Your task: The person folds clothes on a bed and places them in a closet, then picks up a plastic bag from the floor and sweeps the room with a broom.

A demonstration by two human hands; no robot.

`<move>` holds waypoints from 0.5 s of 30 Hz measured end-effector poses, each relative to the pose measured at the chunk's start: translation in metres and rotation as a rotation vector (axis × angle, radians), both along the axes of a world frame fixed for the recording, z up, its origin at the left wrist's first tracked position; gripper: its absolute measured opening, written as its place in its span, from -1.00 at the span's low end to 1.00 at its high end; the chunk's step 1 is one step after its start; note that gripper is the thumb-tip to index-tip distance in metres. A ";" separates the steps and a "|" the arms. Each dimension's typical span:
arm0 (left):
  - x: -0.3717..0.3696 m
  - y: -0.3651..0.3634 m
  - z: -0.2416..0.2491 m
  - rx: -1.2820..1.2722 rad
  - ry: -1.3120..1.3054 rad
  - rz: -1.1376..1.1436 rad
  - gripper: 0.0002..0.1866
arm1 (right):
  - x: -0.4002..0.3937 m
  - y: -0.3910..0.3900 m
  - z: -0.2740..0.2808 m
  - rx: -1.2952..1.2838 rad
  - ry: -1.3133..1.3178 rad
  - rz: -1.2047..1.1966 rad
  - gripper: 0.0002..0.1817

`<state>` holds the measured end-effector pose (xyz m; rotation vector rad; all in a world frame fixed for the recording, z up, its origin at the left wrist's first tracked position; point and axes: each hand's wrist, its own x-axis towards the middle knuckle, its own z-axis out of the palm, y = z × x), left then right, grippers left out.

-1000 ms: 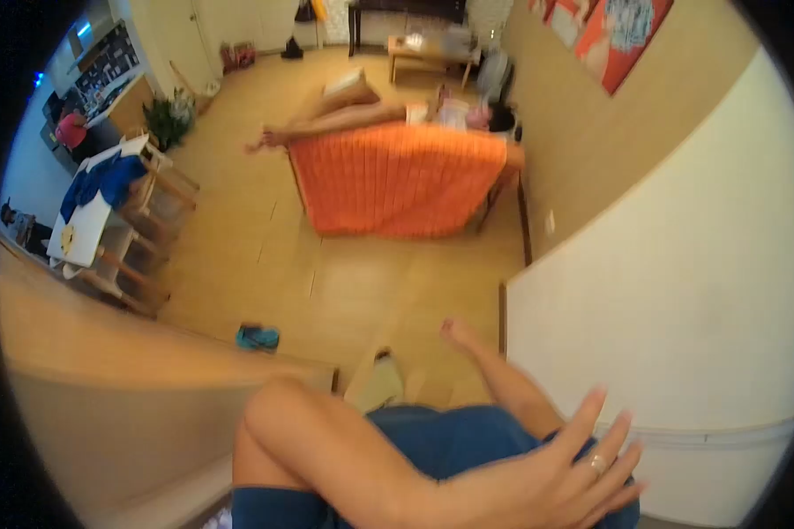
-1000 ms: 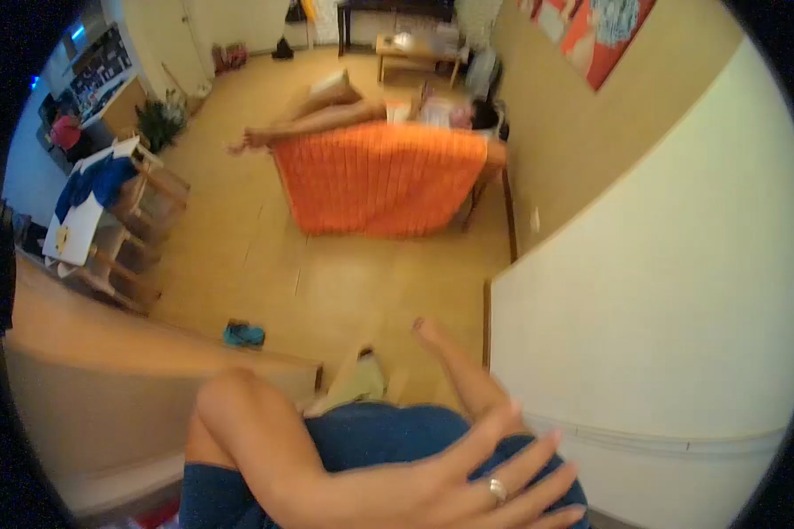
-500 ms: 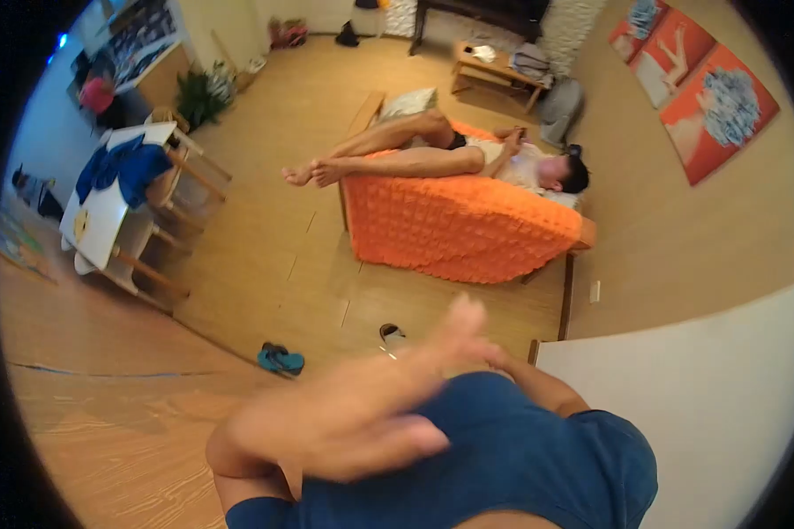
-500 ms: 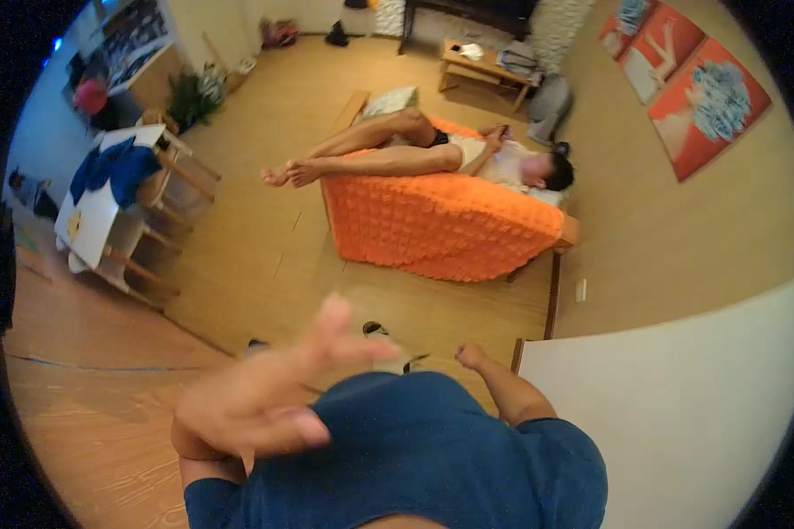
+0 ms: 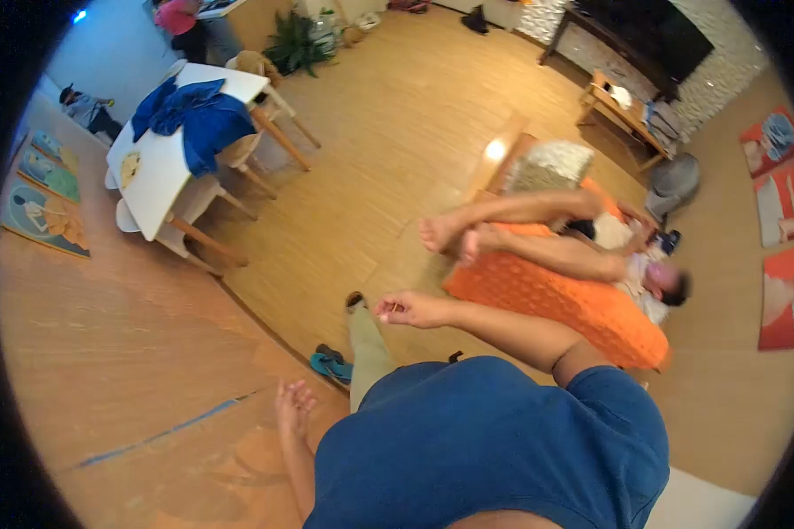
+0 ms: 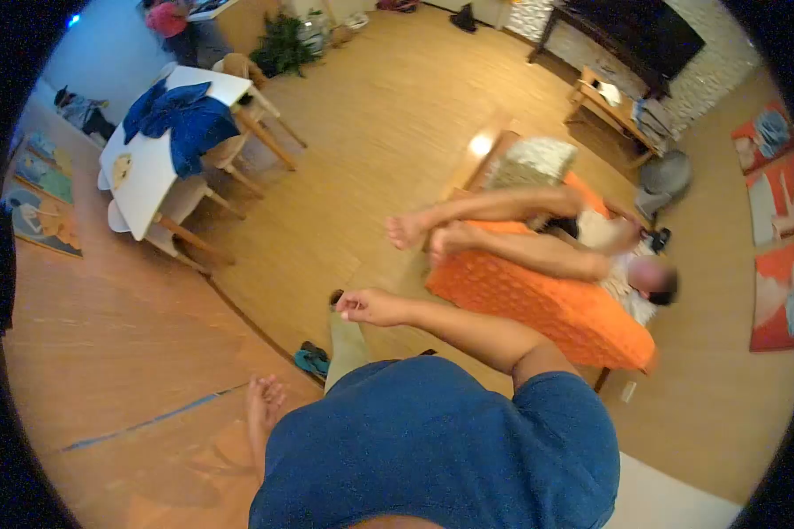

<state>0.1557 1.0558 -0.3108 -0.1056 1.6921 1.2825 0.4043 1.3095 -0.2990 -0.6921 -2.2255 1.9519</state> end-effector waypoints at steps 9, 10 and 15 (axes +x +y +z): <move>-0.128 0.332 0.047 0.161 0.580 -0.842 -0.39 | -0.117 0.130 0.021 -0.330 0.033 -0.149 -0.73; -0.132 0.374 0.043 0.250 0.670 -0.926 -0.40 | -0.108 0.150 0.020 -0.279 0.035 -0.291 -0.73; -0.099 0.562 0.062 0.437 0.584 -1.193 -0.42 | -0.064 0.254 0.014 -0.384 0.057 -0.860 -0.75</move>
